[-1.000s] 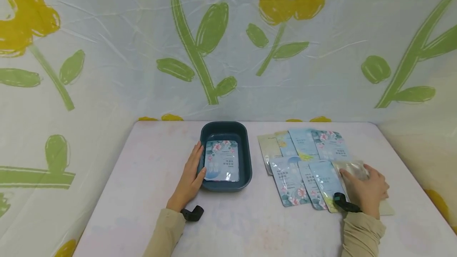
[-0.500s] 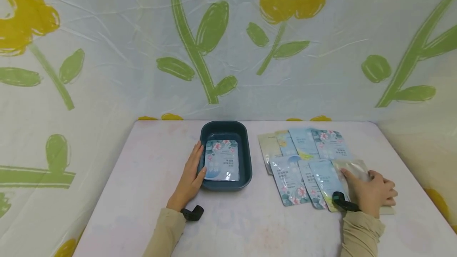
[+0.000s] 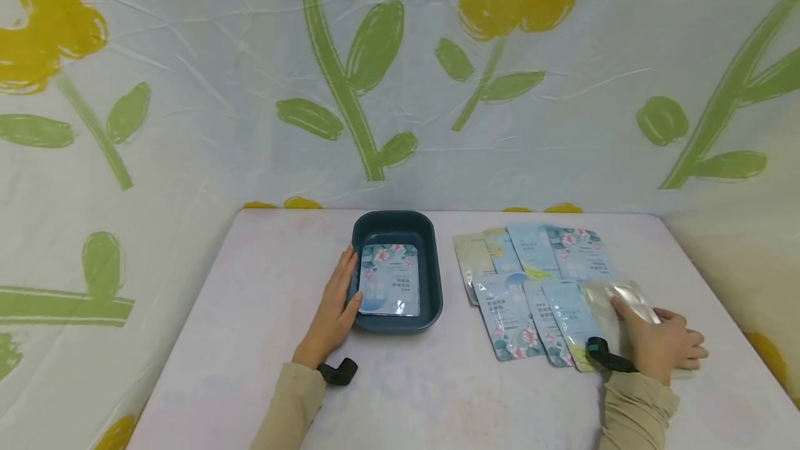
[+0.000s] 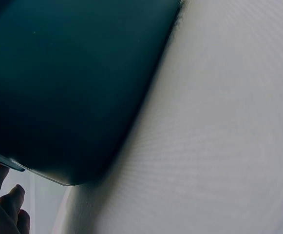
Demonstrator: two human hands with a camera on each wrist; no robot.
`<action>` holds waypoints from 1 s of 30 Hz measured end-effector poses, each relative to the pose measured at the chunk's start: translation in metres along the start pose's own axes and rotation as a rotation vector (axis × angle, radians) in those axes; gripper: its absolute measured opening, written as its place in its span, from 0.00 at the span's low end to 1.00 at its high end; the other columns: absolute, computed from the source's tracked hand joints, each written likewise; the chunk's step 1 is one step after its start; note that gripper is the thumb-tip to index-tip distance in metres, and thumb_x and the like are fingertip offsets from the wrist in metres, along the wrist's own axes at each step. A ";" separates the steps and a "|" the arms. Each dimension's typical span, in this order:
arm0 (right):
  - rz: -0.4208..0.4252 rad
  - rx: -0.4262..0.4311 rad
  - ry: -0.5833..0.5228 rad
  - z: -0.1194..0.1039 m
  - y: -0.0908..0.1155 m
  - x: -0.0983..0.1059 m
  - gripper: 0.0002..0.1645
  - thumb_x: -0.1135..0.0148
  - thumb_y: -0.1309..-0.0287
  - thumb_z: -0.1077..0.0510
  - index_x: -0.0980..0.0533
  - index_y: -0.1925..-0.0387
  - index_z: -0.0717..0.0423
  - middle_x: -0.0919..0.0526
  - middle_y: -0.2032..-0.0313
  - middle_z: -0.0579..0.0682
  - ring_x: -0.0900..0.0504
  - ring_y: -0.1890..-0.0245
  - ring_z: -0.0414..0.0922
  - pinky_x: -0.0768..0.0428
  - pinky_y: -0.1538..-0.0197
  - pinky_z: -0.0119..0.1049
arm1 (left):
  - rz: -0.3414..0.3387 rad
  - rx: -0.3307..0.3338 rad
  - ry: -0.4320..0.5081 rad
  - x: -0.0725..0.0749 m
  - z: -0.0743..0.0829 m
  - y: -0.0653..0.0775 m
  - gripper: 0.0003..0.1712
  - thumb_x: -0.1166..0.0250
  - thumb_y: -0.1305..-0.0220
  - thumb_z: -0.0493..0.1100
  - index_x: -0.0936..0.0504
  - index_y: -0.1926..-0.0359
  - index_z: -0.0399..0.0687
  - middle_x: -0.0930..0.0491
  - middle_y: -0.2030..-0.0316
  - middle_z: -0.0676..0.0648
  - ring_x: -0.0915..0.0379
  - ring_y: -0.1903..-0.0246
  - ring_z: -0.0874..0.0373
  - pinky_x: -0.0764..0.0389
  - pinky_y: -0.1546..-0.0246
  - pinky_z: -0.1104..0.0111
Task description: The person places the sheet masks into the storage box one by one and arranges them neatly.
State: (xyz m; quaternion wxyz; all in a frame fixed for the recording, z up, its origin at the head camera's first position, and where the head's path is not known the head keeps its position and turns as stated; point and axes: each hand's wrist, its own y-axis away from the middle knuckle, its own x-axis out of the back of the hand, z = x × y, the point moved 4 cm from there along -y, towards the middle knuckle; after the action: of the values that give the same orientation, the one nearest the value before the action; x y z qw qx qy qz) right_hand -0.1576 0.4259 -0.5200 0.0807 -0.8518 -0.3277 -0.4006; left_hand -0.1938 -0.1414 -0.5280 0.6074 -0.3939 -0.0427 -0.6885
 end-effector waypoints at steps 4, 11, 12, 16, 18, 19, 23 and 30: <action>-0.016 0.030 -0.009 0.002 -0.002 0.002 0.58 0.37 0.47 0.29 0.35 0.38 0.77 0.47 0.39 0.82 0.55 0.36 0.74 0.55 0.40 0.69 | -0.003 0.011 0.006 0.001 0.001 0.001 0.40 0.48 0.28 0.40 0.53 0.21 0.46 0.61 0.21 0.50 0.65 0.23 0.52 0.56 0.26 0.48; 0.031 0.132 -0.063 0.008 -0.004 0.012 0.38 0.42 0.39 0.43 0.27 0.47 0.76 0.30 0.48 0.78 0.39 0.42 0.75 0.46 0.44 0.67 | -0.019 0.026 0.003 0.001 0.003 0.000 0.40 0.48 0.28 0.40 0.53 0.21 0.45 0.61 0.21 0.51 0.65 0.23 0.52 0.55 0.26 0.47; 0.046 0.139 -0.080 0.009 -0.004 0.014 0.36 0.42 0.38 0.44 0.26 0.48 0.76 0.24 0.55 0.74 0.36 0.44 0.73 0.43 0.45 0.64 | -0.019 0.027 0.001 0.001 0.002 0.000 0.40 0.47 0.29 0.40 0.53 0.21 0.45 0.61 0.21 0.50 0.65 0.23 0.52 0.55 0.26 0.47; 0.111 0.153 -0.130 0.012 -0.004 0.022 0.31 0.40 0.40 0.48 0.23 0.51 0.75 0.29 0.83 0.36 0.27 0.53 0.67 0.35 0.58 0.51 | -0.015 0.020 0.003 0.001 0.002 0.000 0.40 0.47 0.29 0.40 0.53 0.21 0.45 0.60 0.21 0.49 0.65 0.23 0.51 0.55 0.27 0.46; 0.126 0.149 -0.139 0.012 -0.004 0.024 0.31 0.39 0.41 0.48 0.23 0.51 0.75 0.40 0.84 0.21 0.27 0.56 0.65 0.35 0.63 0.46 | -0.012 0.014 -0.003 0.001 0.001 0.000 0.40 0.47 0.29 0.39 0.53 0.21 0.44 0.60 0.21 0.49 0.65 0.23 0.51 0.55 0.26 0.47; 0.132 0.143 -0.143 0.012 -0.004 0.025 0.32 0.39 0.41 0.47 0.22 0.52 0.75 0.42 0.85 0.19 0.27 0.57 0.64 0.35 0.64 0.44 | -0.013 0.012 -0.001 0.001 0.002 0.000 0.40 0.47 0.29 0.39 0.53 0.21 0.45 0.60 0.21 0.49 0.65 0.23 0.51 0.55 0.26 0.47; 0.153 0.114 -0.176 0.013 -0.002 0.028 0.26 0.37 0.42 0.45 0.18 0.64 0.68 0.42 0.88 0.16 0.27 0.67 0.47 0.36 0.66 0.37 | -0.012 0.010 0.001 0.001 0.000 0.001 0.40 0.47 0.28 0.40 0.54 0.21 0.46 0.60 0.21 0.49 0.65 0.23 0.51 0.56 0.26 0.49; 0.097 0.052 -0.434 0.014 0.002 0.031 0.18 0.32 0.43 0.51 0.26 0.84 0.28 0.30 0.89 0.23 0.33 0.82 0.24 0.36 0.71 0.20 | -0.010 0.013 0.001 0.002 -0.001 0.001 0.39 0.48 0.28 0.40 0.53 0.21 0.45 0.61 0.21 0.50 0.65 0.23 0.52 0.55 0.26 0.48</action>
State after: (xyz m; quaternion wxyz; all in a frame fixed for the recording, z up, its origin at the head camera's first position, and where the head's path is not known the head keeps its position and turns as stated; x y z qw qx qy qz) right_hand -0.1333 0.4457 -0.5064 0.0493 -0.9304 -0.3064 -0.1952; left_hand -0.1930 -0.1434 -0.5279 0.6066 -0.3896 -0.0487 -0.6914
